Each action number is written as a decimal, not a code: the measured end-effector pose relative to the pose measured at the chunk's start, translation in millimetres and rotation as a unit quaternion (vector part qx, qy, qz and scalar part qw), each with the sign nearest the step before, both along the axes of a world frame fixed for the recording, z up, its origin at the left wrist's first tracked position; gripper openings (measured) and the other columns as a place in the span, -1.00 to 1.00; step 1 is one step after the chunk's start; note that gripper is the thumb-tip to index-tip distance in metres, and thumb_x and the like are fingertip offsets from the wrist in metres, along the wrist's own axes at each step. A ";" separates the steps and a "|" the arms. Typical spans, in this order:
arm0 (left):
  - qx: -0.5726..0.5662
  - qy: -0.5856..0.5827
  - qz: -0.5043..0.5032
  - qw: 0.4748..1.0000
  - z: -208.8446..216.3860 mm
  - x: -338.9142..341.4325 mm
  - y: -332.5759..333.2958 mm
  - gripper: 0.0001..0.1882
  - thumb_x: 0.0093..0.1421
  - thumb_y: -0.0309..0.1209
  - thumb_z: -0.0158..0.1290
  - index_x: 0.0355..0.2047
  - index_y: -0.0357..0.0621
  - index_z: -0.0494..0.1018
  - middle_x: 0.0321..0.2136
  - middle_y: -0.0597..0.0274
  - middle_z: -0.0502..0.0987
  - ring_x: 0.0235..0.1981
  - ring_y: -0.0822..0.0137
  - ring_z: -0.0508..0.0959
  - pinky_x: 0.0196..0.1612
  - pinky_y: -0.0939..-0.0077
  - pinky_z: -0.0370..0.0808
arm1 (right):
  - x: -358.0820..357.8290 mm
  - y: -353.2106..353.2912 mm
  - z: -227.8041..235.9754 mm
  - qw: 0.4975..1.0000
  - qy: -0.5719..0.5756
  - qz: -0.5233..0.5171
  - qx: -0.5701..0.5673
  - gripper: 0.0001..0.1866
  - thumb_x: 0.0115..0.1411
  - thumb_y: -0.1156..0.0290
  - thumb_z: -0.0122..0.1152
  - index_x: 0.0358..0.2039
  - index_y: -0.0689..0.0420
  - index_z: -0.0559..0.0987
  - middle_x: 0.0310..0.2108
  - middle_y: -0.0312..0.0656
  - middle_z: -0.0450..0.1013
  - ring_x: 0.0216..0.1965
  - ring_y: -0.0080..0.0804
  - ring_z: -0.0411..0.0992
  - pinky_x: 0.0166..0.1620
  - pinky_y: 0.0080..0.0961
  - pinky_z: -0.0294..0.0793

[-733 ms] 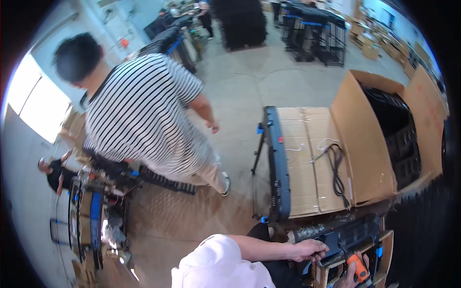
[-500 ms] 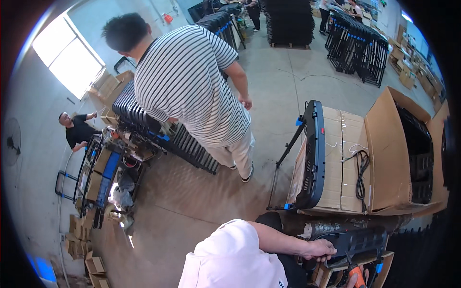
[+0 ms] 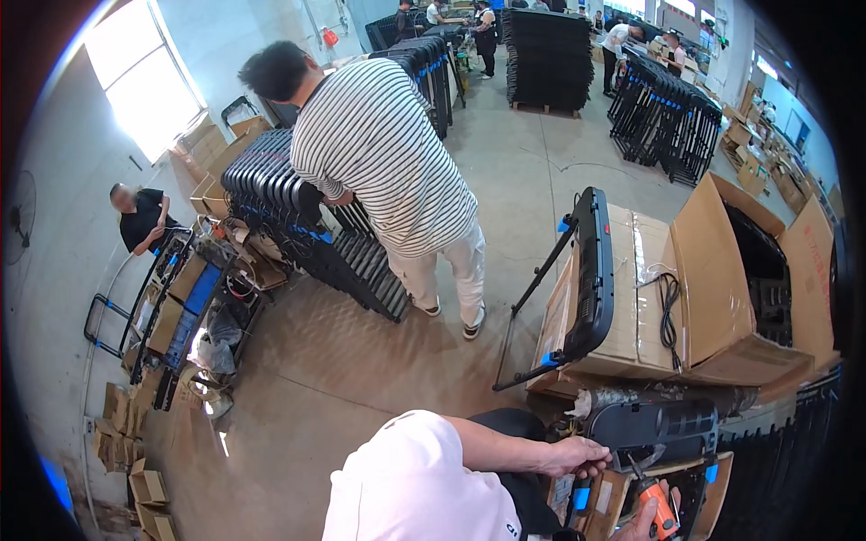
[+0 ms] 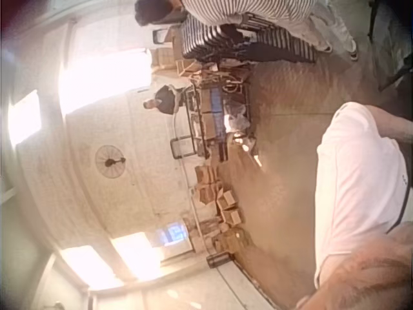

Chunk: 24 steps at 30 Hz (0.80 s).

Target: The person assembles a black electronic device, likely a heater, using a power drill to secure screws into the casing. They handle various components including a metal frame, power cord, and small hardware parts from a wooden bin. The person works at a station in a warehouse environment, moving the device between a cardboard box and a work surface.

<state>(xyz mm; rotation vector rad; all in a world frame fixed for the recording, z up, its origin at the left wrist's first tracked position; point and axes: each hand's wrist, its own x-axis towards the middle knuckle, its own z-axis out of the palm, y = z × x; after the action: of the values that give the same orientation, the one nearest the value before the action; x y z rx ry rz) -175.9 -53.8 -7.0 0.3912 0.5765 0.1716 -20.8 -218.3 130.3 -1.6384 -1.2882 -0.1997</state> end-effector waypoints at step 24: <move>-0.041 0.027 -0.087 0.995 11.1 -1.8 37.6 -0.74 0.54 -0.13 0.09 -0.07 -0.03 0.60 -0.42 0.57 0.54 -0.50 0.63 0.51 -0.51 0.73 0.47 | -73.9 23.8 -2.8 0.936 0.337 -0.061 0.076 -0.48 0.31 0.40 0.44 0.21 0.29 0.50 0.07 0.08 0.57 -0.01 -0.11 0.54 0.07 -0.14 0.56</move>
<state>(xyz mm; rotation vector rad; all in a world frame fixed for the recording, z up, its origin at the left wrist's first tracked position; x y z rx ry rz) -177.6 -16.2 4.0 0.3650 0.5980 -0.0310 -94.7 -194.5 127.6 -1.4674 -0.6301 0.1790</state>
